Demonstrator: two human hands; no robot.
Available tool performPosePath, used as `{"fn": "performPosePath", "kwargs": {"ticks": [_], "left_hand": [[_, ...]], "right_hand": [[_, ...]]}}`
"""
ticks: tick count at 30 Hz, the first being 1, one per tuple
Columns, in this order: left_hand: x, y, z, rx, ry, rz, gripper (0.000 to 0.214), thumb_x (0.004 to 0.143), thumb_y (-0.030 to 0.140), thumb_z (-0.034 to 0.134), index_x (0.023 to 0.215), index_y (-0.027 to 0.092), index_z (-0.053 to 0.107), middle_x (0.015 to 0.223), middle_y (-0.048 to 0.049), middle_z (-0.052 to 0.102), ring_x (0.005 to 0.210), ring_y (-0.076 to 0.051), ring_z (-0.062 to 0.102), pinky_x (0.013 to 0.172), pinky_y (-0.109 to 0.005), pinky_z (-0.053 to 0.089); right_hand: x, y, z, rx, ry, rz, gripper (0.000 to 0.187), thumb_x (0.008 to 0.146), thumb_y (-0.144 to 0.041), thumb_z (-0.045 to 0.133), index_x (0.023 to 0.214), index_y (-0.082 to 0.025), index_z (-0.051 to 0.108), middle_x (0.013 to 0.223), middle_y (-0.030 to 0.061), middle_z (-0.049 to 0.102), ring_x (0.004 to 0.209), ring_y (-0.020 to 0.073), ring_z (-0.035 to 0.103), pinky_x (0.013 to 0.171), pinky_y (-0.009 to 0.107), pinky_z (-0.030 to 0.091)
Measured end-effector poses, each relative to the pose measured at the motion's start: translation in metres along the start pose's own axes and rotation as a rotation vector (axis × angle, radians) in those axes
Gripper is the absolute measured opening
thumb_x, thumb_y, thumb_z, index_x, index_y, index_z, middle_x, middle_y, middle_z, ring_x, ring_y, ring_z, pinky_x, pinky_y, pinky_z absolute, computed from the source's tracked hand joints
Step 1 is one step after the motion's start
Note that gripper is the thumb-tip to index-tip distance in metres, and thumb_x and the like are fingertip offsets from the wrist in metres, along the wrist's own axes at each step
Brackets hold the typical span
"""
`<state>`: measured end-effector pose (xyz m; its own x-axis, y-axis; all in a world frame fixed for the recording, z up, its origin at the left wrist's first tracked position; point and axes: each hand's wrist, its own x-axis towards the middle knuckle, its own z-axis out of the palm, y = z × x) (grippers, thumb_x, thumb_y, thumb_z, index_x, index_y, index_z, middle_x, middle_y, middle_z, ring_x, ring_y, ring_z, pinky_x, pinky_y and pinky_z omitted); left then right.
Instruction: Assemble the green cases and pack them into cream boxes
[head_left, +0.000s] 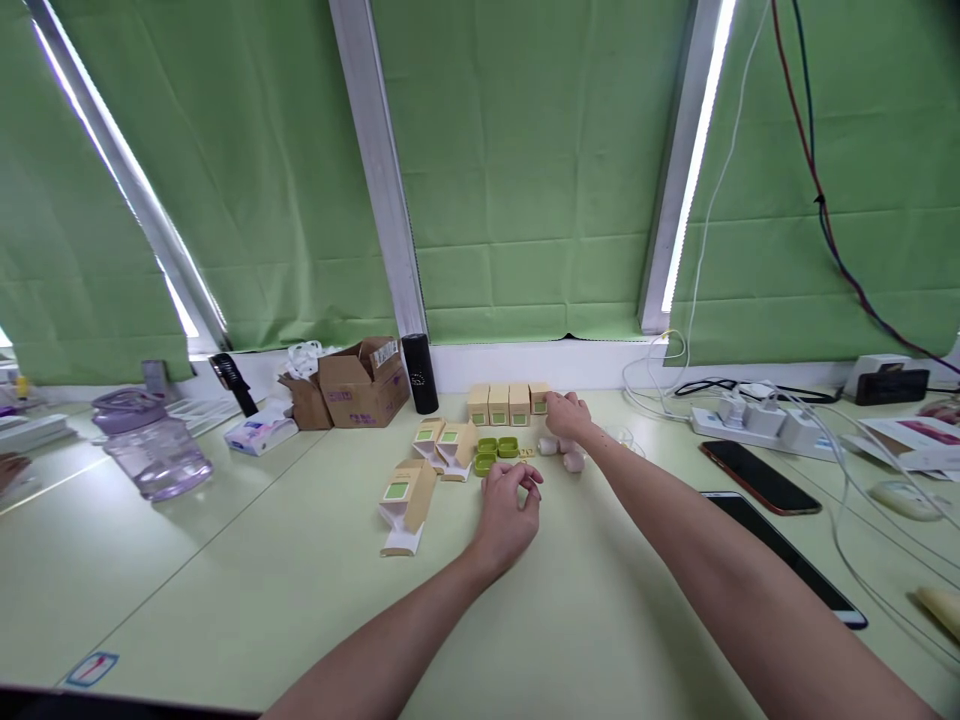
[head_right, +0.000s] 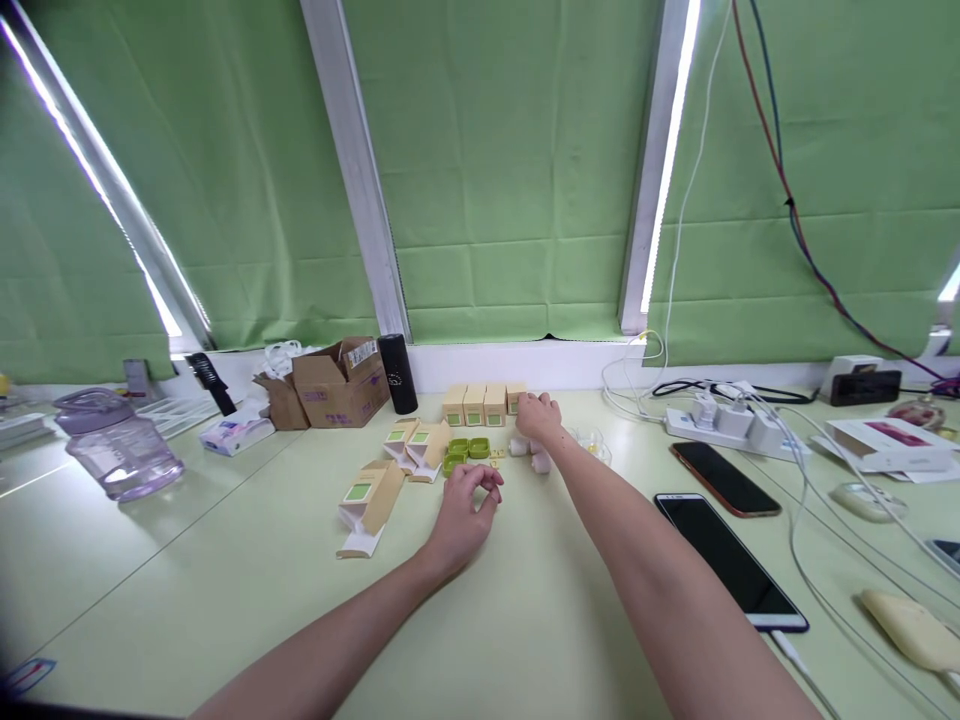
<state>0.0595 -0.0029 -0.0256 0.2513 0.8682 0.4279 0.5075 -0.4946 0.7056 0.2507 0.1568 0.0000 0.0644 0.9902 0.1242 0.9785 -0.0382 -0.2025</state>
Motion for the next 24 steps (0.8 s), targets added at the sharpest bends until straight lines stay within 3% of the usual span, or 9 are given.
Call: {"fn": "performPosePath", "kwargs": {"ticks": [7, 13, 19, 24], "left_hand": [[0.0, -0.002, 0.0, 0.006, -0.005, 0.018, 0.024, 0.084, 0.006, 0.055, 0.096, 0.024, 0.066, 0.093, -0.0033, 0.07, 0.105, -0.025, 0.059, 0.101, -0.046, 0.04], [-0.001, 0.0, -0.001, 0.029, -0.044, 0.006, 0.023, 0.084, 0.005, 0.056, 0.093, 0.024, 0.066, 0.092, -0.0035, 0.07, 0.107, -0.025, 0.058, 0.1, -0.045, 0.041], [-0.001, 0.0, -0.002, 0.092, -0.098, 0.025, 0.022, 0.085, 0.007, 0.055, 0.091, 0.024, 0.067, 0.092, -0.0043, 0.073, 0.11, -0.027, 0.056, 0.1, -0.048, 0.04], [0.012, 0.0, -0.015, 0.24, -0.045, 0.067, 0.021, 0.087, 0.012, 0.056, 0.096, 0.023, 0.071, 0.101, -0.0073, 0.075, 0.111, -0.03, 0.055, 0.095, -0.047, 0.041]], "right_hand": [[0.002, -0.005, 0.002, 0.037, -0.013, 0.014, 0.044, 0.091, -0.014, 0.048, 0.134, -0.023, 0.055, 0.14, 0.012, 0.062, 0.129, 0.0341, 0.048, 0.098, 0.044, 0.038], [-0.012, -0.007, -0.006, 0.074, 0.048, 0.009, 0.045, 0.09, -0.01, 0.049, 0.133, -0.021, 0.056, 0.138, 0.0125, 0.063, 0.128, 0.0326, 0.047, 0.098, 0.042, 0.037], [-0.06, -0.015, -0.016, 0.154, 0.202, -0.026, 0.042, 0.095, -0.008, 0.043, 0.132, -0.02, 0.056, 0.137, 0.0122, 0.064, 0.129, 0.0288, 0.047, 0.097, 0.037, 0.038], [-0.119, -0.024, -0.006, 0.262, 0.17, -0.053, 0.028, 0.102, -0.021, 0.043, 0.126, -0.026, 0.054, 0.118, 0.0058, 0.072, 0.099, 0.0208, 0.066, 0.07, 0.03, 0.04]]}}
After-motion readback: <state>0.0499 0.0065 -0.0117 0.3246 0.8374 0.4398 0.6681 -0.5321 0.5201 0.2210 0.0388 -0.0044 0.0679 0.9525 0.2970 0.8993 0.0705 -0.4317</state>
